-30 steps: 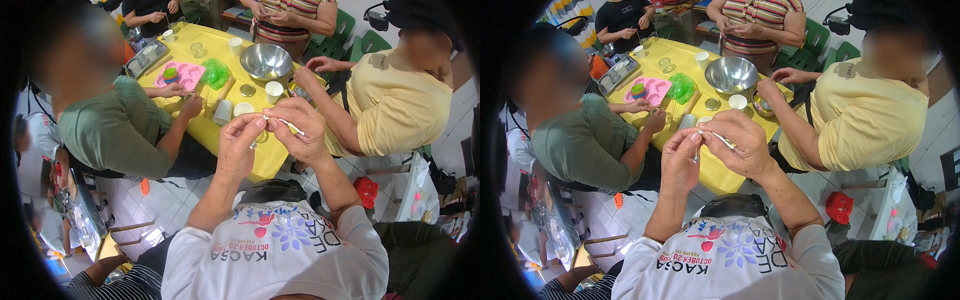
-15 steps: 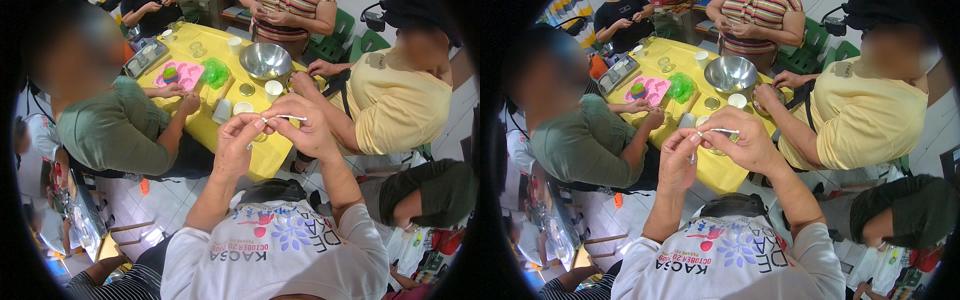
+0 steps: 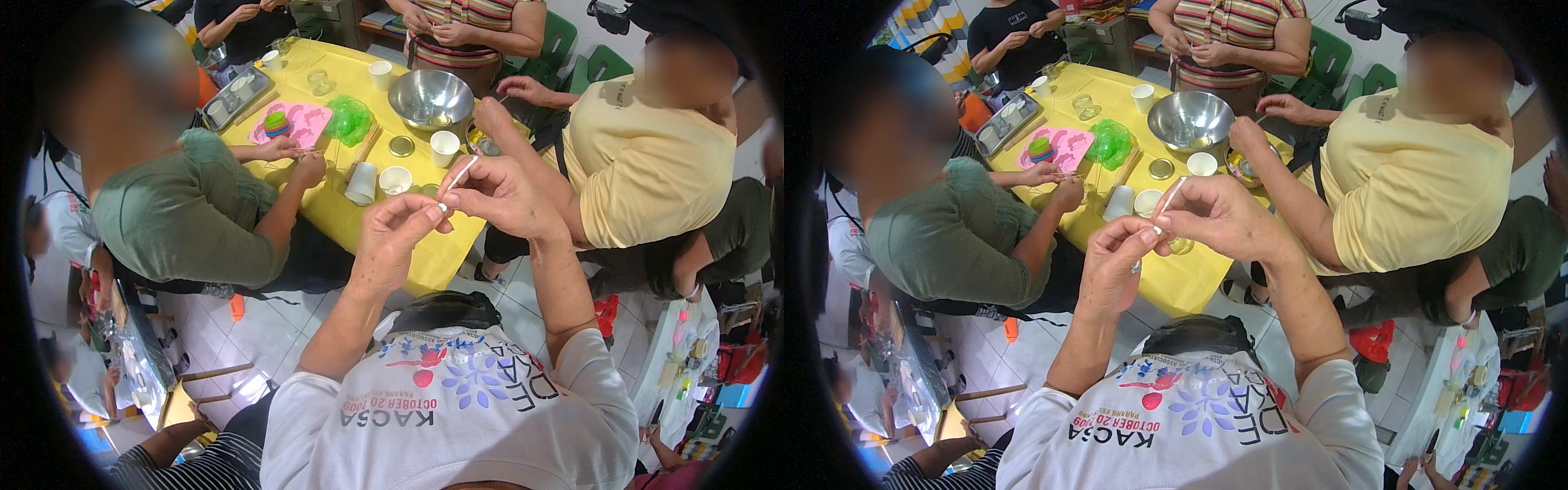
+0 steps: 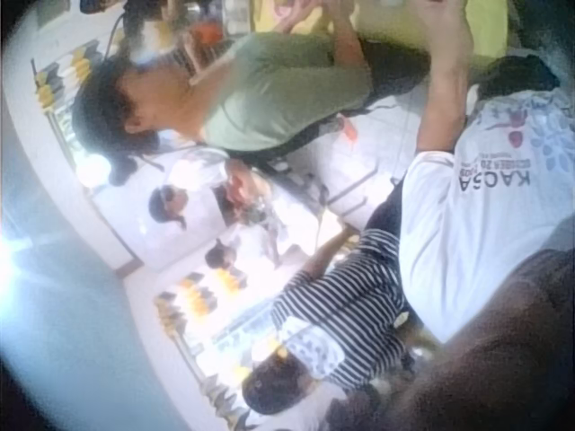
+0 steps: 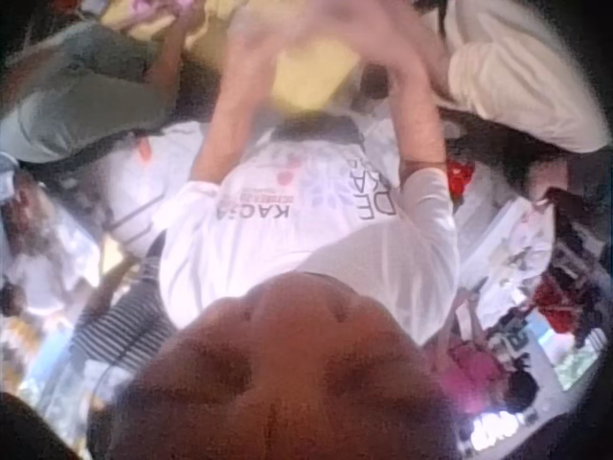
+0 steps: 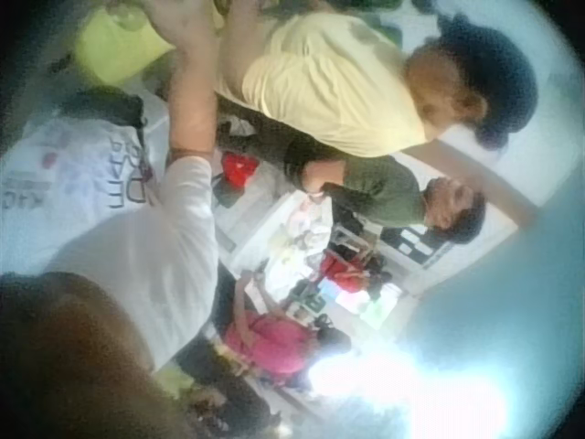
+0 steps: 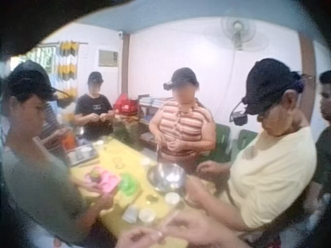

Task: The person assembles candles by hand, dipping wicks into a jar of liquid wax and placing them on a table to dry. They repeatedly dip the wicks and arrange them on the table surface. Other people are visible in the background performing similar tasks.

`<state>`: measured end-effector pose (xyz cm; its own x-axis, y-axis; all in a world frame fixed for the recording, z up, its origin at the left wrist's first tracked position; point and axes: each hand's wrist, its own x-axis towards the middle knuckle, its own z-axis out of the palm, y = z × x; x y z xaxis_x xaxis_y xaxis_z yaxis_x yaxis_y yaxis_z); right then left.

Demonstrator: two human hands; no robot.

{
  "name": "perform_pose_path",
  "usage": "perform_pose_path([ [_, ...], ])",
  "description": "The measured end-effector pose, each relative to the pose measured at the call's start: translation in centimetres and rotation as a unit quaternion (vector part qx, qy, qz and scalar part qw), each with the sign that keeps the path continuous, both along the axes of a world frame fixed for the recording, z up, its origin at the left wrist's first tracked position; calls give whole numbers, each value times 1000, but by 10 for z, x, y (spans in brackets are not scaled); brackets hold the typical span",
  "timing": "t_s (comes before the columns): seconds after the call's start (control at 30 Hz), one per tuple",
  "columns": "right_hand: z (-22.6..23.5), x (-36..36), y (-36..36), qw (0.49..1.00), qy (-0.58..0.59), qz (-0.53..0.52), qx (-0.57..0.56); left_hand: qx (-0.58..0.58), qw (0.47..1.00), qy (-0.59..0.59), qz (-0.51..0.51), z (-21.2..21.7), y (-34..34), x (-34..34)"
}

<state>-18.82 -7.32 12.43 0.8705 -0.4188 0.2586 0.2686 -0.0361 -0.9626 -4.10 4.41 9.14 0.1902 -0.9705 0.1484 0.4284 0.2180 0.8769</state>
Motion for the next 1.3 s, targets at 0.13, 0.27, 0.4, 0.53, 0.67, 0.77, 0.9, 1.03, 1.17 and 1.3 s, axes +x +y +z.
perform_pose_path([
  [0.13, 6, -3, 4, 999, 31, -34, 23, 5, 1000, -14, 4, -1, 0, 0],
  [0.27, 6, -1, 20, 989, 26, -141, -44, 17, 1000, 6, 10, -3, -2, 0],
  [0.4, 2, 1, 32, 928, 39, -254, -271, 11, 998, 66, 19, -7, -6, -2],
  [0.53, -2, 4, 36, 882, 14, -286, -373, 2, 998, 56, 24, -10, -9, 0],
  [0.67, -2, 1, 33, 880, 10, -273, -388, -4, 1000, -4, 21, -8, -8, 6],
  [0.77, 0, -2, 27, 905, 8, -250, -344, -10, 999, -37, 5, -7, -7, 9],
  [0.9, 4, -4, 27, 923, 27, -235, -304, -20, 998, -64, -8, -6, -6, 11],
  [1.03, 9, -5, 25, 911, 26, -230, -342, -23, 995, -92, -14, -4, -6, 13],
  [1.17, 11, -4, 29, 898, 29, -237, -370, -15, 991, -131, -6, 2, -2, 14],
  [1.3, 11, -2, 36, 871, 17, -260, -418, -30, 987, -155, 3, 7, 2, 13],
])
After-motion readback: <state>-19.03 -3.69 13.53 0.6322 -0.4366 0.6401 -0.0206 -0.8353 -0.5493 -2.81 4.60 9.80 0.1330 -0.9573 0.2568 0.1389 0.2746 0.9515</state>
